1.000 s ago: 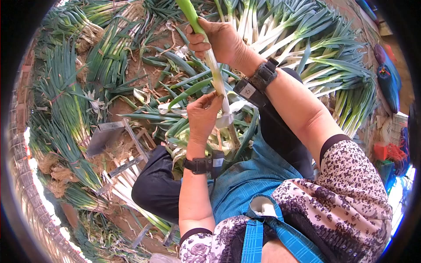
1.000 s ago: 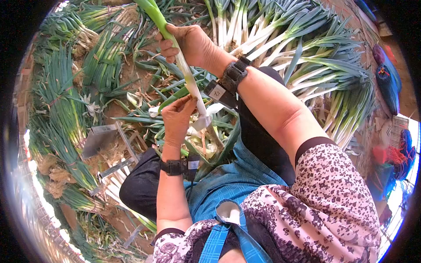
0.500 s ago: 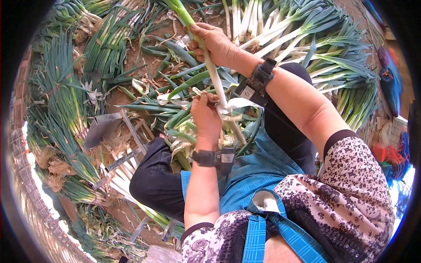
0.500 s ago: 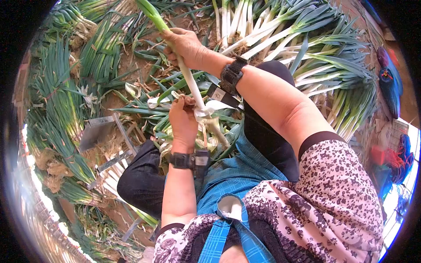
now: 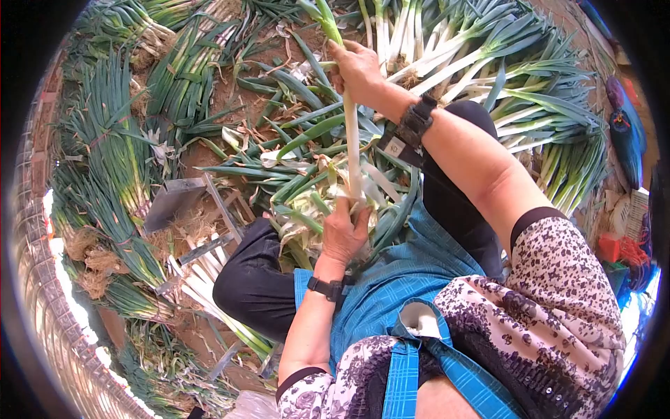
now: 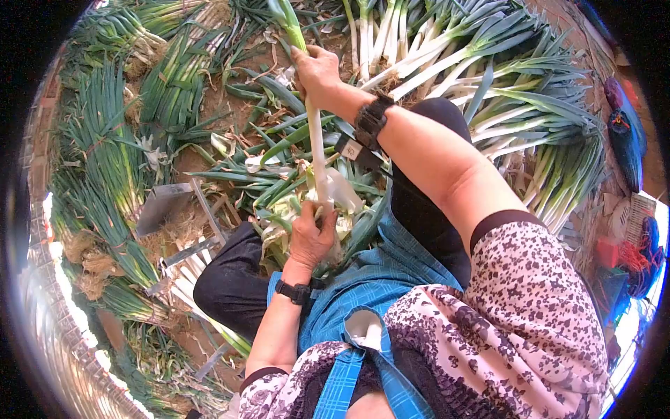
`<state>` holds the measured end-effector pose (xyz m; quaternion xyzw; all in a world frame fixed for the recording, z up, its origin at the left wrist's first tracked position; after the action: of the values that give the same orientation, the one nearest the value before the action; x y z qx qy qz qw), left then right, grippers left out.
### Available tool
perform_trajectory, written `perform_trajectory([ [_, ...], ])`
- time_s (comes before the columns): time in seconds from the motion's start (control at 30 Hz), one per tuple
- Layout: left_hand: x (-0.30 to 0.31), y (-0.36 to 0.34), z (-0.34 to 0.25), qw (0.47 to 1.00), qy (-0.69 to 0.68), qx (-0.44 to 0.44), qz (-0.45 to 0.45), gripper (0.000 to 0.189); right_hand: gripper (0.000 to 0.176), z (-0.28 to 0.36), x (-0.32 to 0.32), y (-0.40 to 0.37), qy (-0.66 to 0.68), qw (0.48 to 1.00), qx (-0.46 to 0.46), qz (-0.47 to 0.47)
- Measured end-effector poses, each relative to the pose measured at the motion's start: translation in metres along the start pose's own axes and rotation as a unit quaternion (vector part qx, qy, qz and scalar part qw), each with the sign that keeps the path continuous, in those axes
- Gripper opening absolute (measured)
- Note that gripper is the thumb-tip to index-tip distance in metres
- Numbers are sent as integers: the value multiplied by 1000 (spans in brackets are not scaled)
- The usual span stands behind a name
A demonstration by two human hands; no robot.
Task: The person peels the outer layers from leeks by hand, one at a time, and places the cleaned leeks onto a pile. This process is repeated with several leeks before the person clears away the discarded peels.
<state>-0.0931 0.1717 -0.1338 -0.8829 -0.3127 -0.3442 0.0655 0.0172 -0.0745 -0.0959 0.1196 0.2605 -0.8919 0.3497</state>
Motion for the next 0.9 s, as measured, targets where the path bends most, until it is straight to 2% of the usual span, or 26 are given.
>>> perform_trajectory([
  [0.03, 5, -2, -10, 1000, 18, 2, -20, 43, 30, -5, 0, 0, -1, 1000, -4, -1],
  [0.07, 14, 9, -30, 992, 80, -75, -57, 60, 30, -7, -2, 2, -19, 1000, 4, -20],
  [0.1, 18, 18, -35, 992, 83, -74, -57, 60, 30, -7, -4, 4, -34, 999, 15, -39],
  [0.17, 11, 34, -42, 962, 245, -104, 64, 76, 31, -2, -9, -9, -41, 999, 15, -31],
  [0.2, 6, 39, -42, 946, 297, -106, 77, 60, 31, 3, -10, -14, -56, 997, 22, -41],
  [0.23, 2, 37, -36, 946, 297, -108, 77, 60, 31, 7, -10, -17, -72, 996, 28, -54],
  [0.3, -4, 31, -23, 957, 254, -126, 65, 36, 29, 16, 1, -2, -62, 992, 71, -83],
  [0.33, -2, 27, -24, 957, 253, -126, 69, 36, 26, 22, 11, 9, -15, 996, 53, -73],
  [0.37, 5, 21, -27, 967, 215, -127, 49, 26, 23, 29, 16, 15, 32, 997, 35, -61],
  [0.4, 13, 17, -30, 975, 177, -129, 28, 18, 21, 27, 22, 17, 43, 994, -6, -98],
  [0.43, 17, 11, -36, 976, 176, -126, 31, 18, 21, 22, 27, 23, 42, 994, -10, -99],
  [0.53, 31, -11, -48, 989, 109, -75, 59, 12, 21, 19, 28, 56, 79, 990, -29, -111],
  [0.57, 32, -29, -51, 994, 78, -44, 62, 10, 26, 14, 39, 77, 56, 989, -6, -140],
  [0.63, 40, -62, -64, 998, 27, -3, 53, 6, 26, 15, 52, 102, 59, 990, -60, -116],
  [0.7, 53, -91, -71, 996, -11, 84, 35, 1, 25, 15, 58, 110, 21, 992, -62, -104],
  [0.77, 69, -115, -80, 969, -73, 233, 37, 8, 18, 2, 81, 127, 14, 992, -98, -75],
  [0.8, 72, -128, -87, 962, -98, 255, 10, 12, 13, 17, 86, 129, -410, 909, 55, -54],
  [0.83, 74, -144, -94, 953, -123, 278, -14, 15, 13, 21, 75, 126, -746, 635, 200, -24],
  [0.87, 77, -157, -100, 952, -125, 280, -18, 15, 6, 29, 69, 106, -759, 626, 180, -7],
  [0.9, 81, -172, -106, 954, -102, 280, -3, 14, 6, 29, 89, 116, -761, 624, 180, -3],
])
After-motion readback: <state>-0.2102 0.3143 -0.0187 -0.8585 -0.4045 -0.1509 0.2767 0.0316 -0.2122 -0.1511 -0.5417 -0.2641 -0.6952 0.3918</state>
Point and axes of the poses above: each hand's wrist, its own y-axis towards the middle knuckle, its own x-axis out of the back of the hand, z = x × y, the point moved 4 cm from there along y, towards the middle knuckle, and after that the axes turned 6 degrees about -x, right-handed, at the moved point
